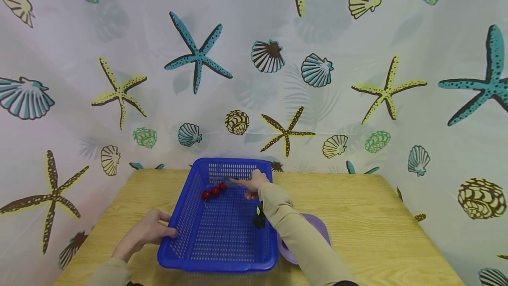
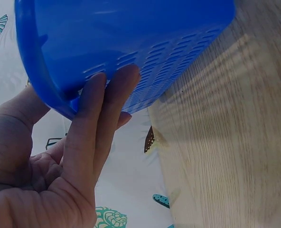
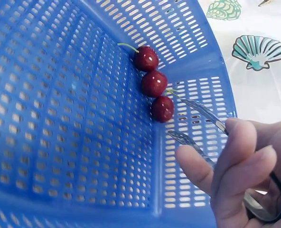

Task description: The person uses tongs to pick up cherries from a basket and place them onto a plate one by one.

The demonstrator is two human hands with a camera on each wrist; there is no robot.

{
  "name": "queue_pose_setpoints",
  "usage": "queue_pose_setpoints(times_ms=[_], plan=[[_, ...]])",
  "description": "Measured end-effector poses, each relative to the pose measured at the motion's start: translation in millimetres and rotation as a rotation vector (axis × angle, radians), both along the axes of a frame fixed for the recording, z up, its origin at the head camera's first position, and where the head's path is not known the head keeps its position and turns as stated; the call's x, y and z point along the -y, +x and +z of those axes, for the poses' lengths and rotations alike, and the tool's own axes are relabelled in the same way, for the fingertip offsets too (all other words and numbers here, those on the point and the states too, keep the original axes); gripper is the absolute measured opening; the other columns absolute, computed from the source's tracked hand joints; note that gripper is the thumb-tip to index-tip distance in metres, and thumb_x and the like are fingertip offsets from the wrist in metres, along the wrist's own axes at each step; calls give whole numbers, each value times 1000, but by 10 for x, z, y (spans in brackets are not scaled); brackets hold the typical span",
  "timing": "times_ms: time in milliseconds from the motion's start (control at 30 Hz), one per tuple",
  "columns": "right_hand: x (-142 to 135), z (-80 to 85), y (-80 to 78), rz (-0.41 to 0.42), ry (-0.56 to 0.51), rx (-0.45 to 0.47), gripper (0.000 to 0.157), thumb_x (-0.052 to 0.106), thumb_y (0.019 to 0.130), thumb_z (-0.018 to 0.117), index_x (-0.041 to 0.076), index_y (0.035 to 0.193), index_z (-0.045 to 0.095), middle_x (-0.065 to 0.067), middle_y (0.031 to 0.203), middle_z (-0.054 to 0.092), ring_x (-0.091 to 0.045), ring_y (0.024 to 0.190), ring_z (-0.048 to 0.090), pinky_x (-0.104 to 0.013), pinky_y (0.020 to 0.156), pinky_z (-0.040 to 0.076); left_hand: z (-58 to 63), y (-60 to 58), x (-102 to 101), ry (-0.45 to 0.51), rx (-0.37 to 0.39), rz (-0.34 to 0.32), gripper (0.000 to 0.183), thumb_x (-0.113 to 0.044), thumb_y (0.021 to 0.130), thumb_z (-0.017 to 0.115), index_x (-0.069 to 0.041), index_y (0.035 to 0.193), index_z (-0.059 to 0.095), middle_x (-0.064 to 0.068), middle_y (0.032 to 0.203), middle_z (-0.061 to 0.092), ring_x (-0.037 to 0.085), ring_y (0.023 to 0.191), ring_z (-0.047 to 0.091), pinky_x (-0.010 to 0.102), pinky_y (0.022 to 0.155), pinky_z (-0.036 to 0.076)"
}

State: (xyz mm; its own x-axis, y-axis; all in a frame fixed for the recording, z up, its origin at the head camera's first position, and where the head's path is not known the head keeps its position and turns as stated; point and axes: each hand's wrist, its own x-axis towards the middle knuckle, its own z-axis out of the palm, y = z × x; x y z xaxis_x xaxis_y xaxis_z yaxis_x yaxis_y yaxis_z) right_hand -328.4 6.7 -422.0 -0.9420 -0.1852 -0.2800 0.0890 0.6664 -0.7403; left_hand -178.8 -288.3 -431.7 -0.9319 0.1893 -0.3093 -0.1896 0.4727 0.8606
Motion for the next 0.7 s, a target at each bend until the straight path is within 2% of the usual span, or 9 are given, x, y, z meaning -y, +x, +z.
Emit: queue_pose_setpoints(times_ms=[167,433,533,700], plan=[[98,-10,23,-33,-42,16,37,24,97,65,-7,115,58,0,43,54,-6,33,47,-19,36,40,5,2,-4,-5,0,4,44,-1,85,64,23,122,57,26,99,75,31,88,77,43,78,64],[218,-123,-14,-57,-29,23,61,25,98,64,-9,144,42,-1,44,54,-5,33,46,-17,35,37,9,-8,-27,-27,22,41,43,-1,85,65,20,122,59,24,99,75,29,87,77,42,78,64],[258,-159,-4,-86,-44,28,61,24,97,65,-7,144,41,-1,45,54,-6,33,46,-17,34,37,6,-9,-28,-27,23,41,42,0,85,65,20,122,60,24,98,75,29,87,77,42,77,65],[316,-209,0,-100,-46,37,52,24,97,65,-9,135,49,-2,45,55,-8,33,47,-19,34,37,4,2,-20,-9,7,19,42,0,84,65,21,120,60,24,97,75,29,86,77,42,76,65]])
